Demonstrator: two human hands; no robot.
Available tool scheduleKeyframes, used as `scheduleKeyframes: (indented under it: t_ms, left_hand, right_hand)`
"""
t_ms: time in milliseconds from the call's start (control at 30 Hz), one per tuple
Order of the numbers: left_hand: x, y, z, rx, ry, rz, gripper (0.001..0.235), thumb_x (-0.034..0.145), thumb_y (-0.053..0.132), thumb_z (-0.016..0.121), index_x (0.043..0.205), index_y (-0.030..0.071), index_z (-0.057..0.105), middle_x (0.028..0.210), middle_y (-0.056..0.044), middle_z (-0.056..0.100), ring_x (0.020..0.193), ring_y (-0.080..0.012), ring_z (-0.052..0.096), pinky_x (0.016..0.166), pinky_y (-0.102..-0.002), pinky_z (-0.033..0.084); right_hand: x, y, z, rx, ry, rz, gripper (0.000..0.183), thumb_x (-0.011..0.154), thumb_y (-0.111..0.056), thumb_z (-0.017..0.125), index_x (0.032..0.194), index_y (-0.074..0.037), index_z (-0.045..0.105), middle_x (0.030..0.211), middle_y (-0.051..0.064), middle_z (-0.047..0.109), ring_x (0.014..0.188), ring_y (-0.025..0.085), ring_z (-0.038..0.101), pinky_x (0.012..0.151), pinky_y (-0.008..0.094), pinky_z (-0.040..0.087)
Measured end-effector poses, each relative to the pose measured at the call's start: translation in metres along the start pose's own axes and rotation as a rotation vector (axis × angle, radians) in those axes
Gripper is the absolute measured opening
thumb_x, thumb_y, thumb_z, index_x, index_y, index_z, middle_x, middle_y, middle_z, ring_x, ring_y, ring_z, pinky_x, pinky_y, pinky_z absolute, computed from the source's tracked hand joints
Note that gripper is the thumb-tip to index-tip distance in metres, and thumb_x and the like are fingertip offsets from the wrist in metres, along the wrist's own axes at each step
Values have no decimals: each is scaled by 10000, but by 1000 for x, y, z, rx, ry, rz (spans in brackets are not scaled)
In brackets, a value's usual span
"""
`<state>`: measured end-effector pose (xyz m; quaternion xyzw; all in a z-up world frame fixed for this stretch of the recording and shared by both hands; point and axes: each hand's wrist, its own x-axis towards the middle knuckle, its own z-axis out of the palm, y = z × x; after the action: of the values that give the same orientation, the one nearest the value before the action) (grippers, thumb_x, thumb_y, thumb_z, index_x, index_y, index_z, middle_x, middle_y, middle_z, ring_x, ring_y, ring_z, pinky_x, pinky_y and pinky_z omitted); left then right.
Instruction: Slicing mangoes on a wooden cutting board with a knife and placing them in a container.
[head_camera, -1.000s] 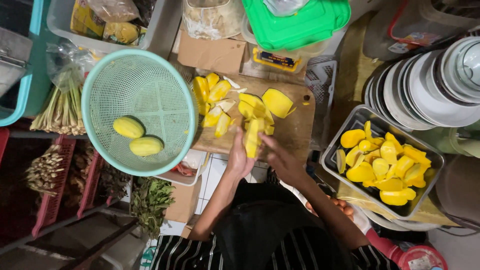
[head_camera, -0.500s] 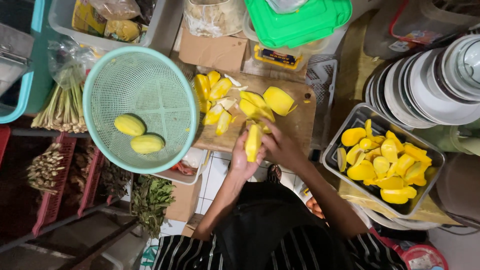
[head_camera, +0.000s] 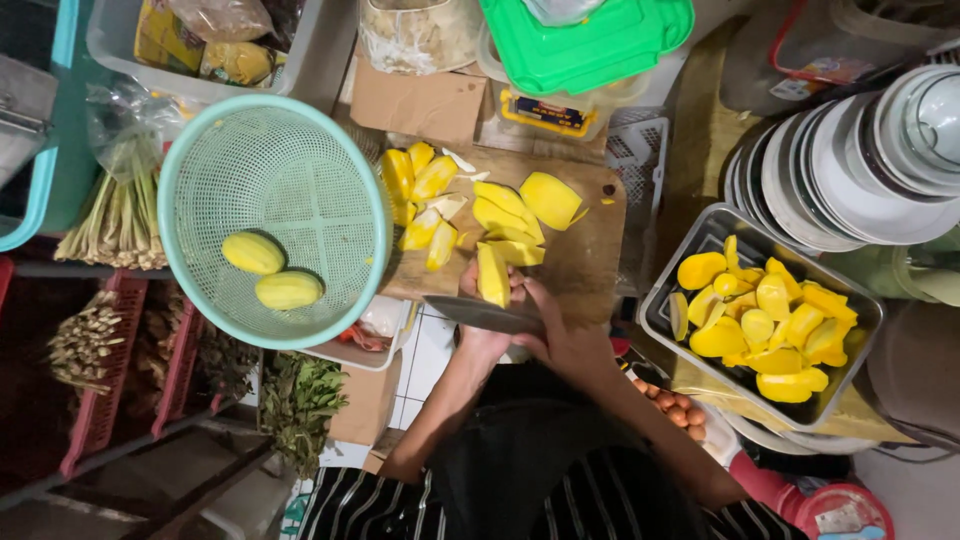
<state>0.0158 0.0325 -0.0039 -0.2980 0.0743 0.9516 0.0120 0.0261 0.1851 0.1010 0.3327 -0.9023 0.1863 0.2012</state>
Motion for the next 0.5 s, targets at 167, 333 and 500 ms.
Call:
scheduleKeyframes:
  t_ms: [167, 333, 500]
  left_hand:
    - [-18, 5, 22, 145, 28, 3, 382, 950, 389, 611, 942, 12, 671, 840, -142, 687, 712, -257, 644, 548, -299, 482]
    - [-20, -3, 11, 110, -19, 46, 392, 927, 432, 658, 990, 45, 643, 889, -133, 654, 759, -253, 623, 581, -292, 482]
    - [-43, -2, 38, 149, 83, 84, 330, 929, 373, 683, 1013, 55, 680, 869, -130, 706, 677, -227, 620, 575, -294, 515]
  right_hand:
    - [5, -5, 5, 38, 28, -3, 744, 951, -678, 361, 1493, -196, 525, 663, 97, 678, 631, 275, 745, 671, 344, 612]
    - [-15, 15, 24, -91, 45, -51, 816, 912, -751, 397, 1477, -186, 562, 761, 131, 717, 694, 295, 745, 845, 410, 600]
    - [-15, 15, 39, 28, 15, -15, 831, 928, -759, 276, 1487, -201, 533, 764, 53, 729, 711, 247, 756, 851, 376, 594]
